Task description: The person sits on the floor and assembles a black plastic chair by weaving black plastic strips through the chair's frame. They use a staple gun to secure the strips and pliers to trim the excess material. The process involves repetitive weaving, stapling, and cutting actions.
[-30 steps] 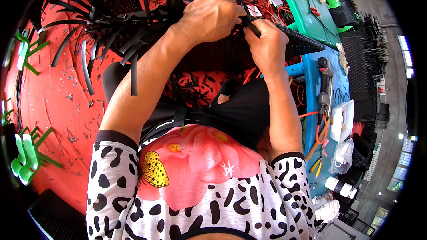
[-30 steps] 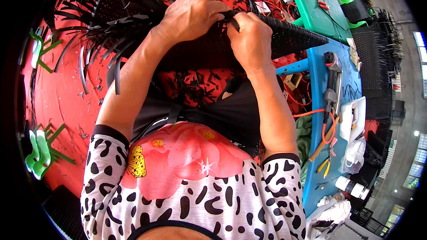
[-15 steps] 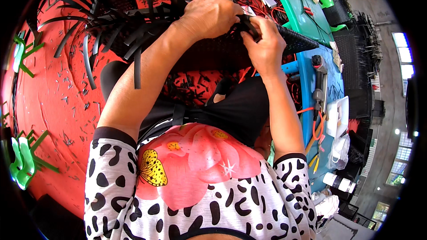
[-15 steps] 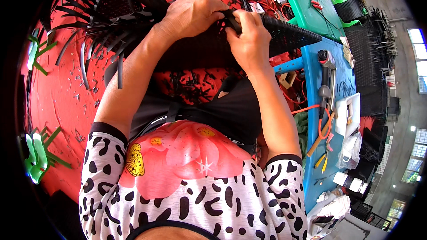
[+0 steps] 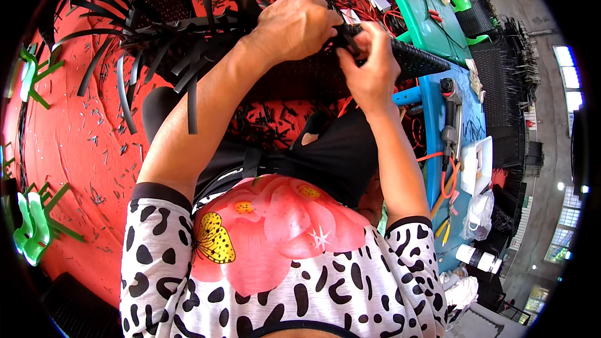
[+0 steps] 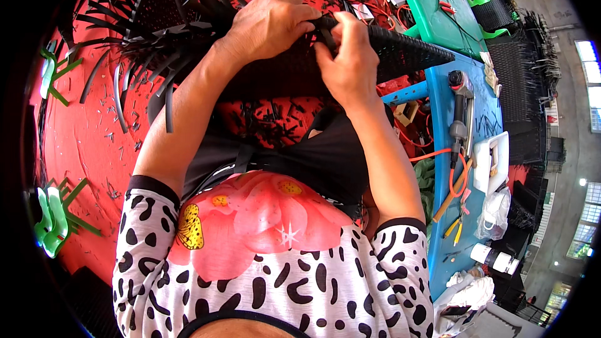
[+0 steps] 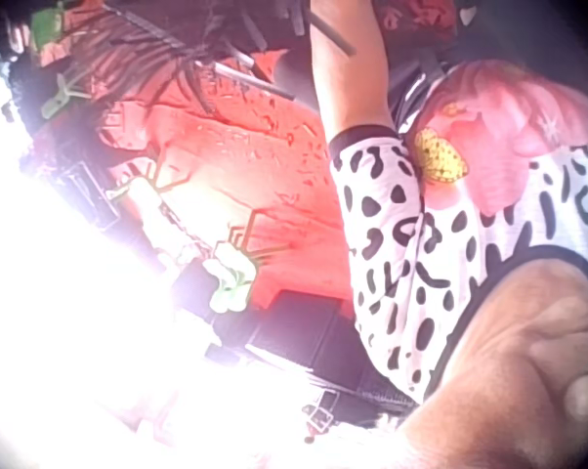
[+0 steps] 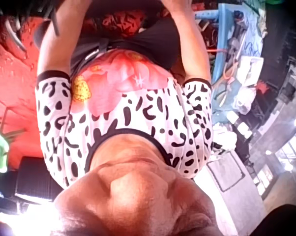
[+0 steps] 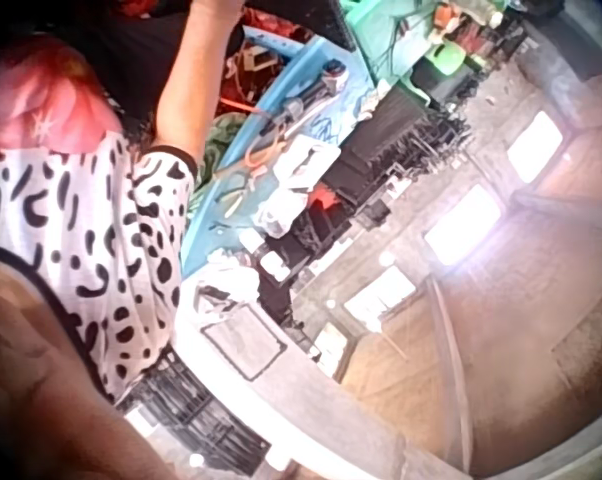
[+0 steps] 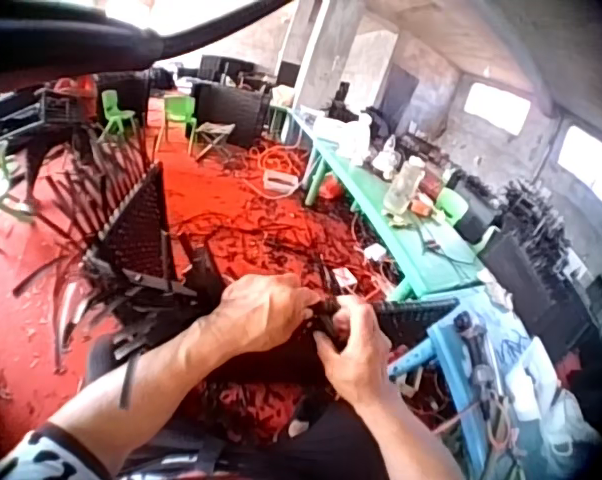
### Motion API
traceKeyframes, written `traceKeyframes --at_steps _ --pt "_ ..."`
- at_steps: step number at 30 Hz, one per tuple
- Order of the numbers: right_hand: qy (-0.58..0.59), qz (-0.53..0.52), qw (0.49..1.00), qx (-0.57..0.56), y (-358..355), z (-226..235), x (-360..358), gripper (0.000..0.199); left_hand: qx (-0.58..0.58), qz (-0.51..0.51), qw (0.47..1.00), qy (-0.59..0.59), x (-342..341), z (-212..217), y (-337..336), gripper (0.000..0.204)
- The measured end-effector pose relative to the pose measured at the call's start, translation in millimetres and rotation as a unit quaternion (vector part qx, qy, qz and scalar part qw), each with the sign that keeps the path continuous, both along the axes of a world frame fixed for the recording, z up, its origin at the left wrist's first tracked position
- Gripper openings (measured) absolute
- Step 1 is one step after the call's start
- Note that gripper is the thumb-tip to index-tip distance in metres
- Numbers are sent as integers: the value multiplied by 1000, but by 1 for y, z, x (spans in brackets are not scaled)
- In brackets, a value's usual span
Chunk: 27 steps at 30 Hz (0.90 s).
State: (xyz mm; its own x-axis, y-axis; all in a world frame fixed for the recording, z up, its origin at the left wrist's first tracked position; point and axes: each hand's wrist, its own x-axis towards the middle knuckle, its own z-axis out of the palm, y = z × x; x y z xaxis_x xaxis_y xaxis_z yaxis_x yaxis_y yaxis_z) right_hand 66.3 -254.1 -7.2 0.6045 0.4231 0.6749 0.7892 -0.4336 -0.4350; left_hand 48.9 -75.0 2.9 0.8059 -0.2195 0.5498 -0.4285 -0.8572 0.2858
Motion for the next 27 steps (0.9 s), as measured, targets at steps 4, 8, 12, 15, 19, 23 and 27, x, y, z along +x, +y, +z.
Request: traceKeyframes --at_steps 4,8,12,15,19,23,27 --pt "-96 22 995 9 0 -3 3 42 -1 -2 1000 1 -4 4 -5 22" --pt "-143 20 989 -19 4 -3 10 43 10 1 1000 4 0 2 -7 21" --pt "25 56 996 -63 -19 44 19 37 8 0 1000 -7 -8 -1 -5 21" --pt "199 131 970 -54 -23 72 69 27 25 0 1000 -6 -21 6 -13 22" --pt "413 259 823 -292 13 69 96 22 38 -2 999 -25 -33 3 -15 25" --pt "533 387 679 -322 22 33 109 19 23 -27 999 -34 -40 4 -24 32" --pt "592 403 639 -280 22 25 110 32 51 -15 998 -17 -48 -1 -25 32"
